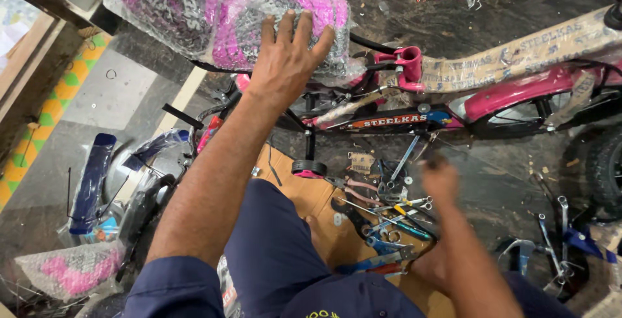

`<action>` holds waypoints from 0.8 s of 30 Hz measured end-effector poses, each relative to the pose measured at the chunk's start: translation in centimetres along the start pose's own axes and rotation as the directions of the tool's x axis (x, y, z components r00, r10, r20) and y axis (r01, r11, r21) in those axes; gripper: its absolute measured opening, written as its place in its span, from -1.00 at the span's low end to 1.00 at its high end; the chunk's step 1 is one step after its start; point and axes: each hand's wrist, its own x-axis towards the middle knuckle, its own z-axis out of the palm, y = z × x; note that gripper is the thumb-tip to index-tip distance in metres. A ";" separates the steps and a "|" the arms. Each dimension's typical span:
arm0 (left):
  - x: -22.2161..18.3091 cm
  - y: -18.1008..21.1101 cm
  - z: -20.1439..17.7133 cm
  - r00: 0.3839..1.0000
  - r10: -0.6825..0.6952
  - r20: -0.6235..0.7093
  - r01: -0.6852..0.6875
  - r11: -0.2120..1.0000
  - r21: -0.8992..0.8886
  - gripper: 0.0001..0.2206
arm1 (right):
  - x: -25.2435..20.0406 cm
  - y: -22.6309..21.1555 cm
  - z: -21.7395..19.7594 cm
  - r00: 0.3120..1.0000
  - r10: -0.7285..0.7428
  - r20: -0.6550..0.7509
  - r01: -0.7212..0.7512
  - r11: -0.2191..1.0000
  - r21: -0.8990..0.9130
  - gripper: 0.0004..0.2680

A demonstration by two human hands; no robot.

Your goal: The person assembles and adjusts parts of a new bicycle, using a screwdriver and various wrenches to tighten bolts and secure components while sitting on the floor.

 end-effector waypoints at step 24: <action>0.1 0.2 0.2 0.999 -0.038 0.011 0.038 0.999 0.002 -0.51 | -0.2 -25.7 -0.4 0.706 -0.479 0.522 0.665 0.703 -0.254 -0.74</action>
